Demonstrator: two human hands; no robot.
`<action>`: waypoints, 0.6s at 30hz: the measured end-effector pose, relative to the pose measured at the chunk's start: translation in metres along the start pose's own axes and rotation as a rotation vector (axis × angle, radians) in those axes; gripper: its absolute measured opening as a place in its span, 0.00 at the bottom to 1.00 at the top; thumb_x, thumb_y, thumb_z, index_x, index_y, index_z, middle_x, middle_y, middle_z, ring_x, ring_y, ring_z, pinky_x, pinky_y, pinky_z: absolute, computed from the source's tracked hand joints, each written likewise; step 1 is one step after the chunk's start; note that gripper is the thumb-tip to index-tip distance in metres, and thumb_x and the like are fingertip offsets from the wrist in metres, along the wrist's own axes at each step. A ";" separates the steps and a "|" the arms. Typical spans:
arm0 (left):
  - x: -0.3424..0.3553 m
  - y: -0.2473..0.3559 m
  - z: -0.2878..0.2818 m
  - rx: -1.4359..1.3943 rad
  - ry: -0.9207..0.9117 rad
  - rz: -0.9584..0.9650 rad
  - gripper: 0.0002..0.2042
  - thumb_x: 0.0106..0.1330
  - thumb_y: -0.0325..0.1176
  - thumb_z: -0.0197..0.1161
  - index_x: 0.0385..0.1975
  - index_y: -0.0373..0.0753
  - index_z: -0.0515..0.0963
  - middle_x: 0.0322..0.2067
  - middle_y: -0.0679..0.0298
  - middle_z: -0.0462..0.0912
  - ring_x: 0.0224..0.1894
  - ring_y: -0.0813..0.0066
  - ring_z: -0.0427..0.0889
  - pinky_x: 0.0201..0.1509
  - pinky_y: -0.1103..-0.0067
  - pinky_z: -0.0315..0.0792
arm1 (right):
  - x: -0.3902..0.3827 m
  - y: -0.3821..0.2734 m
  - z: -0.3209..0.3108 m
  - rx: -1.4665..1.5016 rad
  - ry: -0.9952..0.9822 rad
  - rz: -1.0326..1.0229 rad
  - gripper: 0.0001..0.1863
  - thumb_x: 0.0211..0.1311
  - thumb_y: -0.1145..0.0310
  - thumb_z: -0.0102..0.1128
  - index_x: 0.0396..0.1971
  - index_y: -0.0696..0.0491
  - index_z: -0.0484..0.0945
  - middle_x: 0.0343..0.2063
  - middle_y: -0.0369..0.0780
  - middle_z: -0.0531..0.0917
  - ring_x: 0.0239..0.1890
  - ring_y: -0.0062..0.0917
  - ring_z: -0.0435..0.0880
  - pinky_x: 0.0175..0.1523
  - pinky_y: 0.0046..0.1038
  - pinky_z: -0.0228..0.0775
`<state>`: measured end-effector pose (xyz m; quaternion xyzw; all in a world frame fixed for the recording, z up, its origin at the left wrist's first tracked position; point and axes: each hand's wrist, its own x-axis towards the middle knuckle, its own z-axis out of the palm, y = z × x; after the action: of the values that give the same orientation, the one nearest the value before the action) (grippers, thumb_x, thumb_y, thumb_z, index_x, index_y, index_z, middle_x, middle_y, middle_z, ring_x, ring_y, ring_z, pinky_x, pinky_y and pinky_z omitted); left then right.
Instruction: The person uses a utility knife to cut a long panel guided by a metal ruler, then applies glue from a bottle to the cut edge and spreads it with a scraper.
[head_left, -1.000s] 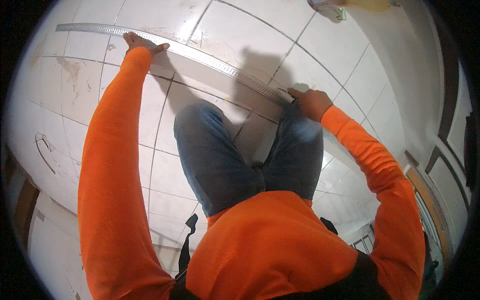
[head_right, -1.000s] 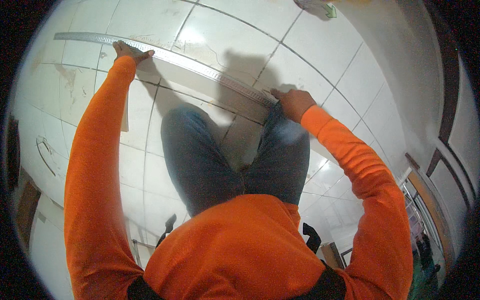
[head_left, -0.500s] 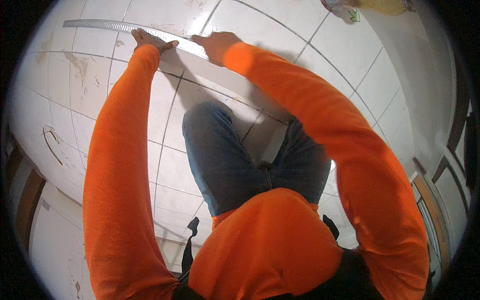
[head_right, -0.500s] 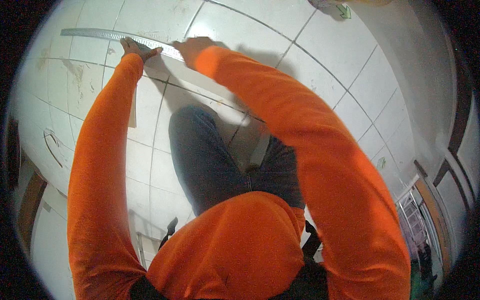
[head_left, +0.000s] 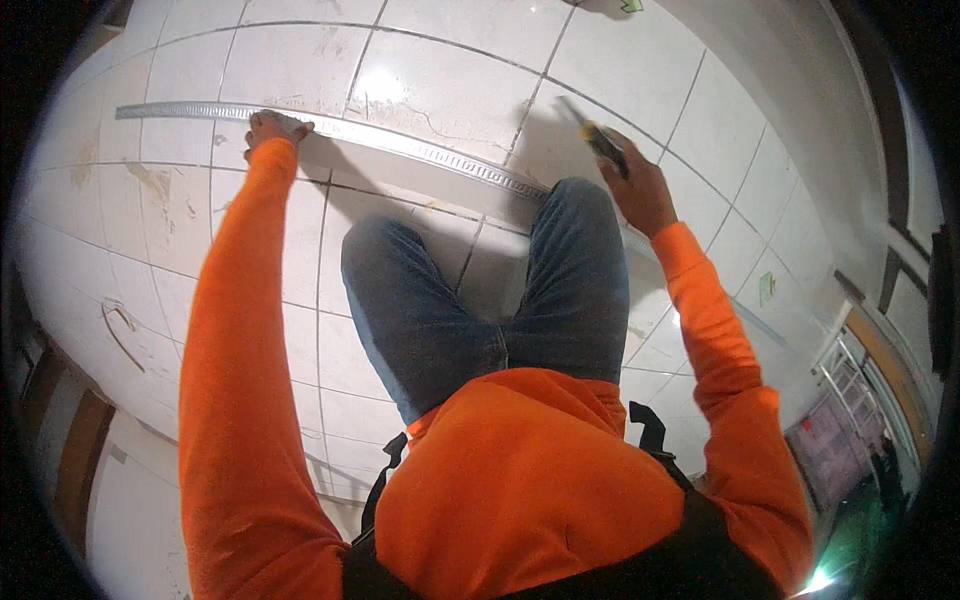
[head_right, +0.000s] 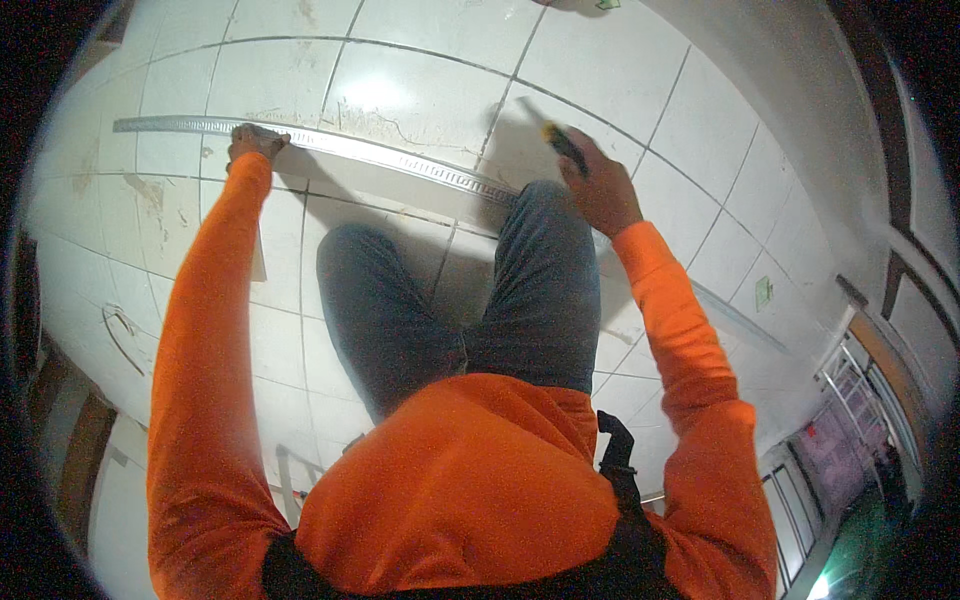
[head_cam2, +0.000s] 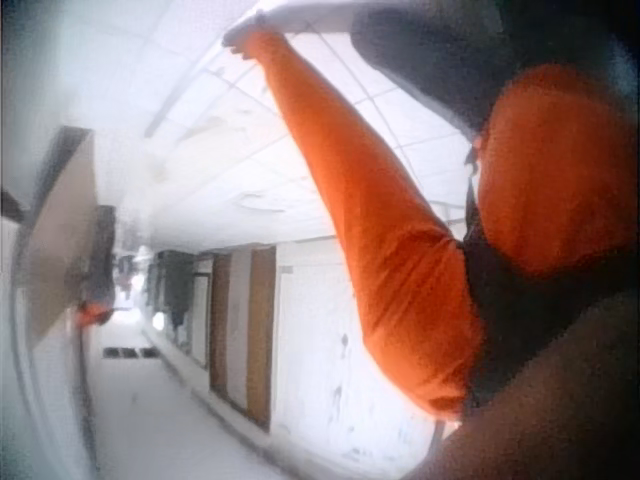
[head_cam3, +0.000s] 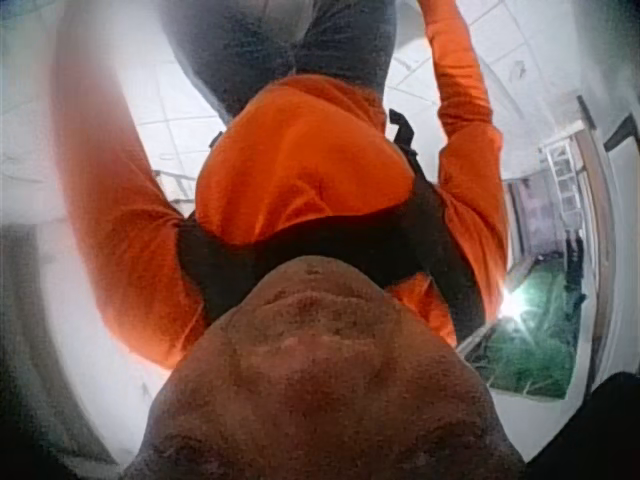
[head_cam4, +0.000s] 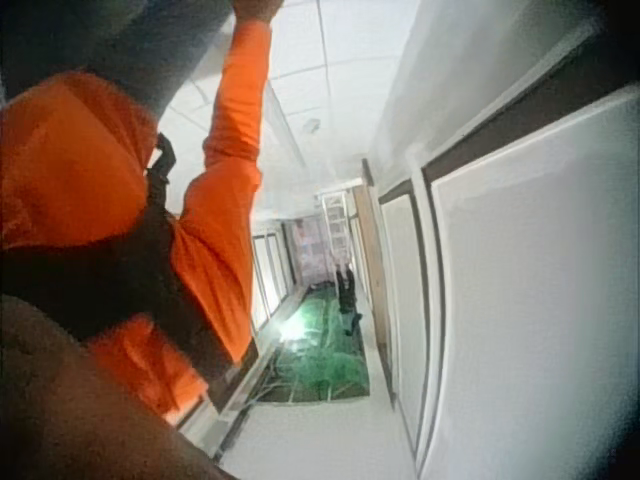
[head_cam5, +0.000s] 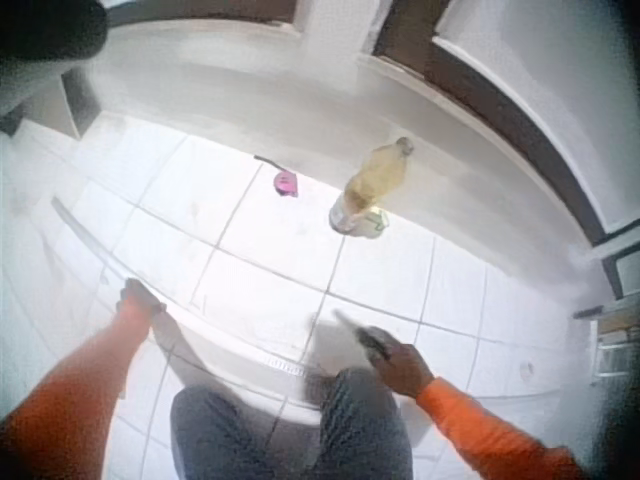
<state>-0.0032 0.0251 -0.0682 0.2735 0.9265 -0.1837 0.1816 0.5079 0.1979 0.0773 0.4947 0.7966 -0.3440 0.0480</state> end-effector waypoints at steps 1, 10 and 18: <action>-0.013 0.009 -0.001 0.007 0.023 0.047 0.42 0.49 0.58 0.69 0.61 0.42 0.62 0.63 0.58 0.62 0.60 0.58 0.69 0.57 0.60 0.70 | -0.011 0.023 0.003 0.106 0.138 -0.035 0.23 0.63 0.62 0.55 0.55 0.57 0.69 0.26 0.48 0.82 0.27 0.36 0.83 0.37 0.32 0.74; -0.195 0.180 0.056 -0.209 -0.326 0.367 0.44 0.43 0.61 0.71 0.53 0.31 0.67 0.53 0.44 0.71 0.56 0.50 0.73 0.59 0.66 0.70 | -0.107 0.196 0.072 0.582 0.081 0.608 0.22 0.57 0.60 0.64 0.43 0.59 0.69 0.28 0.42 0.78 0.24 0.26 0.80 0.32 0.28 0.74; -0.178 0.201 0.056 -0.283 -0.579 0.374 0.49 0.34 0.57 0.78 0.51 0.24 0.67 0.54 0.41 0.71 0.54 0.50 0.75 0.57 0.68 0.73 | -0.099 0.210 0.100 0.219 -0.019 0.489 0.27 0.52 0.58 0.65 0.47 0.54 0.64 0.39 0.53 0.80 0.45 0.52 0.78 0.50 0.43 0.70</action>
<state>0.2651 0.0795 -0.0876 0.3470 0.7870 -0.0871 0.5026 0.7039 0.1211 -0.0629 0.6715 0.6109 -0.4110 0.0834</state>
